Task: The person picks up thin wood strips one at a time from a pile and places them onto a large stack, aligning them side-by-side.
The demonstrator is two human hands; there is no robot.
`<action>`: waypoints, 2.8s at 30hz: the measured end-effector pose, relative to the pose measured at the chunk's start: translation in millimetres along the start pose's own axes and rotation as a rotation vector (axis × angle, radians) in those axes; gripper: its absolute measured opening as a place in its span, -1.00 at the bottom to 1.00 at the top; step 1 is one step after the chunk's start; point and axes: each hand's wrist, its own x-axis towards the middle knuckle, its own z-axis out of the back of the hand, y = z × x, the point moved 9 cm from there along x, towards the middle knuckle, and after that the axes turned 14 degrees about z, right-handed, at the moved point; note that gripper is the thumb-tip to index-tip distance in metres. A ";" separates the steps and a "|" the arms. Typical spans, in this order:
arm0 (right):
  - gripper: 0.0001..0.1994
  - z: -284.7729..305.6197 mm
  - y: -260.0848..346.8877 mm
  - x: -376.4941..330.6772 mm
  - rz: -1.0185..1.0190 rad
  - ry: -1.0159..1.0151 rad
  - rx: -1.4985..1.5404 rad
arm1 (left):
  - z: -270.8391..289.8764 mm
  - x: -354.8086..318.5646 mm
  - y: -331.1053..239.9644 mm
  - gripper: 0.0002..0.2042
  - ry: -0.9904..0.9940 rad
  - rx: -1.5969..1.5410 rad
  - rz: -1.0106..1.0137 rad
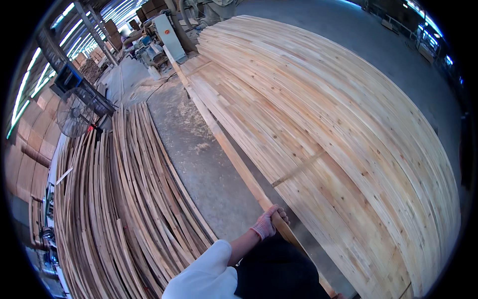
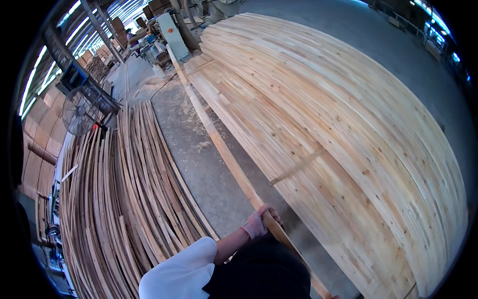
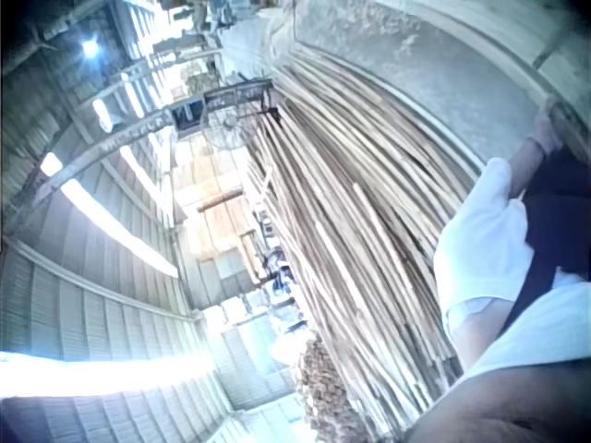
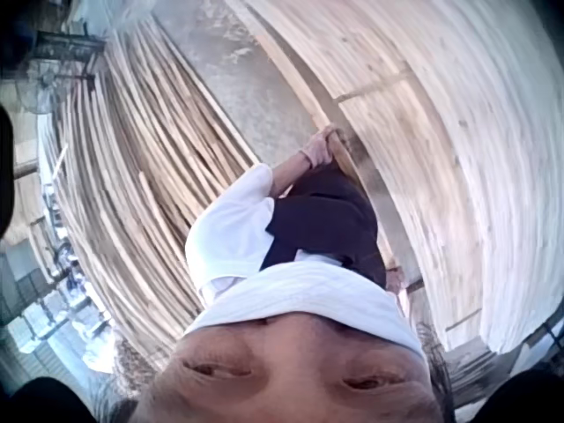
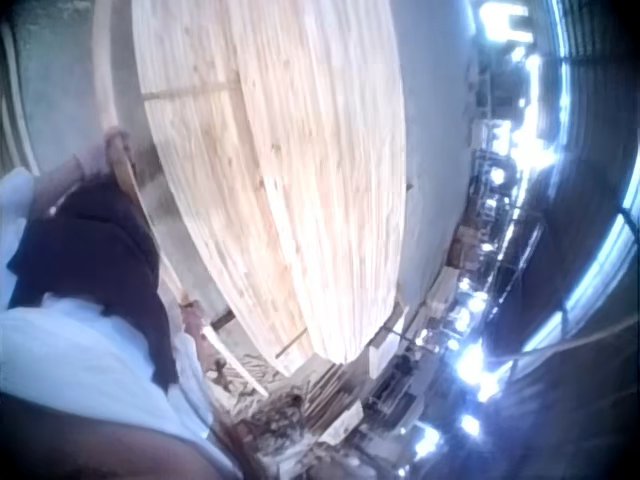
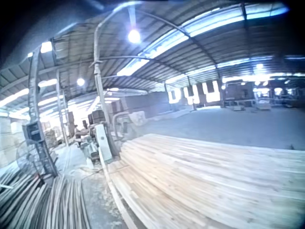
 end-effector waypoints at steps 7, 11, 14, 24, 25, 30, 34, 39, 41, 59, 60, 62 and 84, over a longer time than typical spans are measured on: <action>-0.55 -24.5 -45.5 1.9 -0.040 -0.089 -0.030 | -2.0 -6.9 52.4 -0.73 -0.040 -0.017 -0.019; -0.48 20.6 -18.3 25.9 -0.084 0.148 0.126 | 35.5 19.0 24.9 -0.67 -0.123 -0.057 -0.123; -0.45 60.3 28.4 59.7 -0.017 0.130 0.164 | 42.3 21.4 16.9 -0.60 -0.310 0.029 -0.181; -0.34 184.6 219.3 112.4 0.545 -0.233 0.674 | 45.2 31.4 200.8 -0.56 -0.129 0.305 0.457; -0.37 190.5 226.5 111.7 0.594 -0.259 0.757 | 44.8 25.9 202.3 -0.57 -0.162 0.322 0.481; -0.51 171.1 130.3 93.7 0.405 -0.233 0.849 | 21.8 1.7 91.4 -0.69 -0.134 0.538 0.199; -0.49 150.7 -23.3 11.8 -0.236 -0.055 0.578 | -7.0 -25.6 -51.4 -0.70 -0.251 0.488 -0.122; -0.42 165.1 -55.1 -28.4 -0.108 -0.157 0.589 | -49.1 -60.1 -229.2 -0.71 -0.301 0.366 -0.473; -0.46 171.1 -15.6 -1.8 -0.034 -0.229 0.668 | -43.5 -53.6 -286.1 -0.71 -0.338 0.284 -0.508; -0.48 288.7 363.5 170.0 0.318 -0.458 0.731 | -11.8 42.8 22.8 -0.66 0.341 1.321 0.518; -0.47 282.8 376.6 175.6 0.443 -0.535 0.701 | -18.8 37.1 15.4 -0.67 0.212 1.440 0.477; -0.48 284.0 389.8 178.2 0.491 -0.462 0.498 | -9.0 43.9 -10.7 -0.79 0.065 0.908 0.492; -0.51 236.6 371.3 242.0 0.617 0.045 0.730 | 6.4 44.0 -2.0 -0.60 -0.020 0.685 0.410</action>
